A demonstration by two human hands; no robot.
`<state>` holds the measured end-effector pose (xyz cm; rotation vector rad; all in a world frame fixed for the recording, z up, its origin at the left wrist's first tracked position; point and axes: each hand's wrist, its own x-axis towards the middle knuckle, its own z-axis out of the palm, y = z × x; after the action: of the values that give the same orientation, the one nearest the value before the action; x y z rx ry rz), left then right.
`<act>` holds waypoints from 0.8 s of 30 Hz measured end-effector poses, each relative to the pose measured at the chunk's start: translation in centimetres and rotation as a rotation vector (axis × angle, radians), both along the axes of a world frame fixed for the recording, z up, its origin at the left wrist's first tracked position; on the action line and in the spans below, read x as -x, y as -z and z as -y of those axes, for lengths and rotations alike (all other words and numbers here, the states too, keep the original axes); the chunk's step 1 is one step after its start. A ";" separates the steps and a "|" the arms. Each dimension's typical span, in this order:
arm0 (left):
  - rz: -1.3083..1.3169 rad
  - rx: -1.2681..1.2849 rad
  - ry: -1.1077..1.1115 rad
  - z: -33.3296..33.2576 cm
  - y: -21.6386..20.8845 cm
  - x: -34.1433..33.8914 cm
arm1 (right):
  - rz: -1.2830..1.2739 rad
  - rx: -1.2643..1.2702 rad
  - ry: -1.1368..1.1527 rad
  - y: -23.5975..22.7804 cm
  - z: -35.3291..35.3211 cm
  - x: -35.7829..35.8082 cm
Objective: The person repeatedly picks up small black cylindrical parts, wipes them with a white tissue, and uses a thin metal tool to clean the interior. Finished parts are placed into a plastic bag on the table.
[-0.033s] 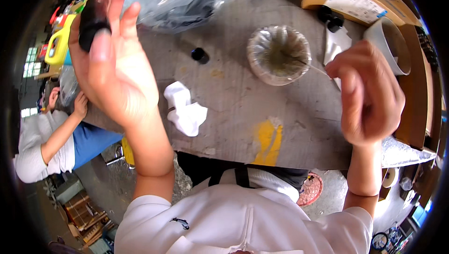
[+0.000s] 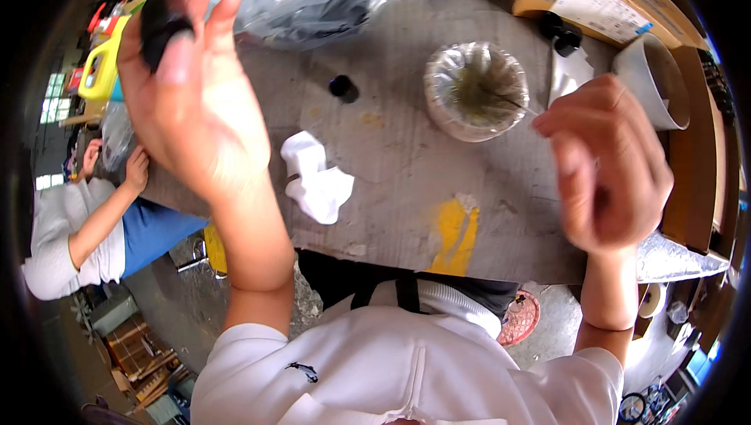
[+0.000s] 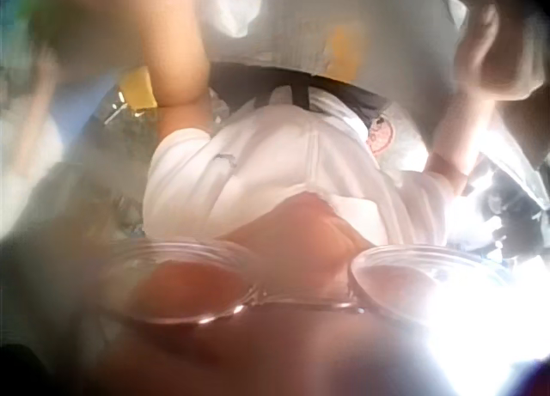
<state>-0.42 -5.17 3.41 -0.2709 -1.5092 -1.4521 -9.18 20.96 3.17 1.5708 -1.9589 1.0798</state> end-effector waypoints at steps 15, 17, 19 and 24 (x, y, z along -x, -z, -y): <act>0.208 0.279 0.003 -0.4 3.2 -10.4 | 0.166 -0.351 -0.162 6.2 11.3 -9.0; 0.234 0.315 -0.036 -0.3 3.1 -11.5 | 0.288 -0.304 -0.164 5.3 11.4 -9.1; 0.265 0.365 -0.046 -0.1 2.9 -12.5 | 0.532 -0.236 -0.262 4.3 10.7 -8.9; 0.259 0.427 -0.088 -0.8 2.7 -13.0 | 1.346 -0.007 -0.474 0.9 8.2 -9.4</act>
<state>12.56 -4.34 0.67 -0.2741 -2.0152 -1.1149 0.25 12.77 2.22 1.4205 -2.2350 2.8507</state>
